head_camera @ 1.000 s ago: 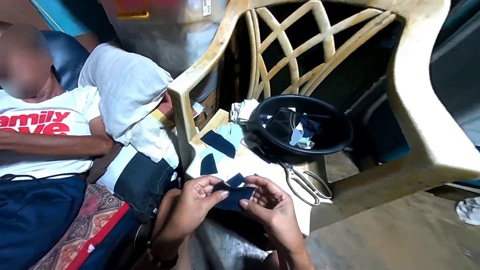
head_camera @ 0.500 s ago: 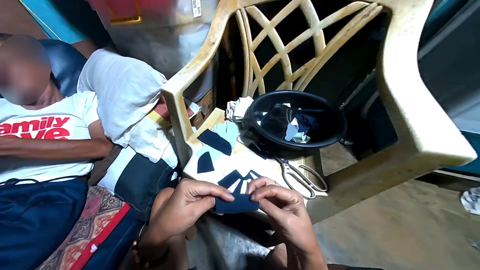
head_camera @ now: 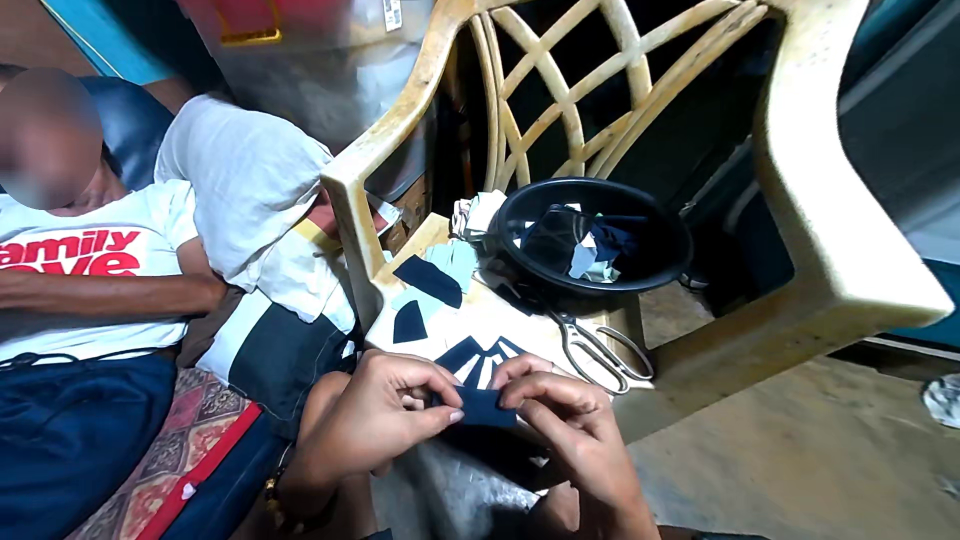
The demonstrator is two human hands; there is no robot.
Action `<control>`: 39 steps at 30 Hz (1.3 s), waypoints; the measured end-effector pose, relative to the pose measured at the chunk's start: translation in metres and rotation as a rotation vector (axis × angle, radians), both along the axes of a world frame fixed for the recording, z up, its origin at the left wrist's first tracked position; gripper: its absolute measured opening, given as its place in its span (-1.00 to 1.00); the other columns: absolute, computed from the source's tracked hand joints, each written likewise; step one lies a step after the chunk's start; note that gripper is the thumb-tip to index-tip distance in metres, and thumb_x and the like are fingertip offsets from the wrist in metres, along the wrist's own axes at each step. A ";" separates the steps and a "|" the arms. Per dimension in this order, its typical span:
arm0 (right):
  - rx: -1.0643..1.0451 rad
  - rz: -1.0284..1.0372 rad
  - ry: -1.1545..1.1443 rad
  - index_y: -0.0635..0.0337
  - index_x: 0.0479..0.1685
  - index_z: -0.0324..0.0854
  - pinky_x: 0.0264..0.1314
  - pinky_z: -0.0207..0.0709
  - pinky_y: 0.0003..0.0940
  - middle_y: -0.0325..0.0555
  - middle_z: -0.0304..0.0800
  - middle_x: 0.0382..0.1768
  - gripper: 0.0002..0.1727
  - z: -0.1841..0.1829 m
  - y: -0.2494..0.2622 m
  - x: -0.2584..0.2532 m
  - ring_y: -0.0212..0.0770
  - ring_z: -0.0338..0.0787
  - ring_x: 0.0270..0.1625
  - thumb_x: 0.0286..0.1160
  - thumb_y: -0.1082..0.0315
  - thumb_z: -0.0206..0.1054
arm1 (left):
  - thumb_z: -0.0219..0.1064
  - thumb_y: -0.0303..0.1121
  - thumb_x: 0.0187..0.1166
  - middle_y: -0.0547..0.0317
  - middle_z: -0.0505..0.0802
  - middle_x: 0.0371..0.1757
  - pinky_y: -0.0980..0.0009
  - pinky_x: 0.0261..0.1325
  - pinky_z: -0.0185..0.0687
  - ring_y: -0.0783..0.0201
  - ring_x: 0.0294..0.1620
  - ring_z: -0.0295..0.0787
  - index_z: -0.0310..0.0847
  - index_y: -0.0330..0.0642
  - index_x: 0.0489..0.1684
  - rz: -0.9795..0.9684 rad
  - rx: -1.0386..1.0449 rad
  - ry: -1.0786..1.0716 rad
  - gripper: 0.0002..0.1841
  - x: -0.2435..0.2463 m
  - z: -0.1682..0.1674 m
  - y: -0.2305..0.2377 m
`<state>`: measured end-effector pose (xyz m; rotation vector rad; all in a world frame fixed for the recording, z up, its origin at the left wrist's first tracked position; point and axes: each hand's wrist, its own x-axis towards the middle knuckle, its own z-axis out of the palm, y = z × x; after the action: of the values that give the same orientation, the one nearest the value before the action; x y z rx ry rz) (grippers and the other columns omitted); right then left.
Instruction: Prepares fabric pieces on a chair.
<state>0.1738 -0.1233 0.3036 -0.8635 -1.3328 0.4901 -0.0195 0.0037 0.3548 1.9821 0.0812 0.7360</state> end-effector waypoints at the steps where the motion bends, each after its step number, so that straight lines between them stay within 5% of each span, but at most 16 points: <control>1: -0.024 0.032 -0.027 0.13 -0.32 0.77 0.24 0.58 -0.60 -0.28 0.82 0.01 -0.73 0.000 -0.001 0.002 -0.49 0.72 0.18 0.62 0.40 0.13 | 0.50 -0.57 0.32 0.17 0.91 -0.14 0.84 -0.32 0.51 0.76 -0.33 0.65 0.79 -0.35 -0.40 0.005 0.007 0.031 -0.97 0.002 0.001 0.000; 5: -0.066 0.218 -0.059 0.11 -0.23 0.72 0.37 0.53 -0.51 -0.25 0.79 0.16 -0.71 -0.004 0.002 0.009 -0.44 0.66 0.34 0.71 0.21 0.11 | 0.47 -0.57 0.33 0.22 0.89 -0.19 0.86 -0.42 0.35 0.82 -0.45 0.47 0.82 -0.33 -0.33 -0.062 0.008 0.225 -0.94 0.009 0.013 0.007; 9: -0.115 0.192 -0.039 0.18 -0.20 0.77 0.15 0.65 -0.64 -0.31 0.82 0.03 -0.90 -0.007 0.002 0.006 -0.55 0.74 0.15 0.49 0.45 0.33 | 0.44 -0.56 0.37 0.32 0.77 -0.29 0.83 -0.43 0.24 0.77 -0.47 0.37 0.80 -0.31 -0.18 -0.126 0.061 0.363 -0.87 0.018 0.026 0.016; 14: -0.149 0.170 -0.031 0.15 -0.10 0.86 0.00 0.65 -0.73 -0.36 0.86 0.00 -0.83 -0.009 0.001 0.005 -0.64 0.76 -0.05 0.43 0.49 0.41 | 0.45 -0.52 0.47 0.28 0.82 -0.25 0.70 -0.20 0.67 0.63 -0.33 0.73 0.64 -0.31 -0.03 0.043 -0.024 0.368 -0.80 0.021 0.032 0.012; 21: -0.134 0.160 -0.045 0.19 0.14 0.82 0.04 0.68 -0.72 -0.30 0.82 0.16 -0.66 -0.009 0.004 -0.001 -0.65 0.76 -0.02 0.36 0.52 0.44 | 0.44 -0.49 0.49 0.43 0.81 -0.39 0.73 -0.31 0.59 0.67 -0.43 0.68 0.62 -0.26 -0.01 0.191 -0.100 0.218 -0.80 0.020 0.017 0.008; 23: -0.125 0.138 -0.014 0.22 0.22 0.79 0.06 0.71 -0.68 -0.29 0.80 0.25 -0.60 -0.009 0.005 -0.004 -0.63 0.79 0.00 0.34 0.53 0.46 | 0.40 -0.45 0.56 0.37 0.82 -0.27 0.68 -0.28 0.65 0.61 -0.35 0.73 0.59 -0.26 0.00 0.251 -0.178 0.115 -0.82 0.020 0.008 0.004; 26: -0.121 0.107 0.035 0.27 0.27 0.76 0.07 0.75 -0.62 -0.21 0.76 0.36 -0.56 -0.010 0.007 -0.007 -0.57 0.82 0.02 0.32 0.57 0.45 | 0.35 -0.48 0.57 0.15 0.82 0.18 0.51 -0.01 0.74 0.46 0.00 0.82 0.38 -0.17 -0.11 0.096 -0.422 -0.051 -0.81 0.016 -0.015 0.002; 27: -0.123 0.093 0.038 0.31 0.29 0.74 0.08 0.75 -0.61 -0.17 0.74 0.40 -0.54 -0.010 0.007 -0.007 -0.56 0.82 0.04 0.31 0.58 0.44 | 0.39 -0.50 0.51 0.19 0.81 0.23 0.49 0.06 0.72 0.47 0.07 0.80 0.39 -0.11 -0.16 0.005 -0.498 -0.081 -0.79 0.014 -0.024 0.001; 30: -0.134 0.054 0.039 0.41 0.30 0.70 0.09 0.75 -0.60 -0.04 0.70 0.44 -0.51 -0.010 0.009 -0.009 -0.52 0.84 0.06 0.28 0.63 0.42 | 0.48 -0.57 0.41 0.46 0.79 -0.14 0.58 0.02 0.70 0.58 -0.10 0.74 0.64 -0.02 -0.24 -0.131 -0.583 -0.099 -0.80 0.012 -0.041 -0.006; 34: -0.140 -0.014 -0.003 0.50 0.30 0.67 -0.01 0.73 -0.63 0.10 0.69 0.42 -0.51 -0.010 0.011 -0.012 -0.56 0.82 -0.06 0.27 0.64 0.40 | 0.43 -0.69 0.35 0.26 0.92 -0.06 0.54 0.09 0.80 0.51 -0.08 0.86 0.82 -0.36 -0.05 0.166 -0.443 -0.091 -0.76 0.024 -0.040 -0.023; 37: -0.223 -0.195 -0.147 0.52 0.39 0.60 0.05 0.76 -0.50 0.21 0.64 0.44 -0.50 -0.010 0.009 0.006 -0.38 0.86 -0.01 0.40 0.56 0.37 | 0.45 -0.69 0.28 0.19 0.94 -0.08 0.61 -0.04 0.80 0.53 -0.17 0.86 0.85 -0.39 -0.08 0.363 -0.321 -0.095 -0.75 0.034 -0.044 -0.021; 39: -0.461 -0.595 -0.380 0.48 0.36 0.64 0.33 0.65 -0.10 0.34 0.65 0.42 -0.56 -0.007 0.003 0.026 0.09 0.80 0.27 0.49 0.51 0.29 | 0.45 -0.68 0.25 0.18 0.95 -0.08 0.62 -0.06 0.79 0.53 -0.17 0.87 0.85 -0.37 -0.09 0.400 -0.320 -0.099 -0.74 0.037 -0.047 -0.016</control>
<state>0.1995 -0.1204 0.2970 -1.7357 -1.2306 0.1604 0.0170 -0.0124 0.3082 1.6354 0.5165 1.0077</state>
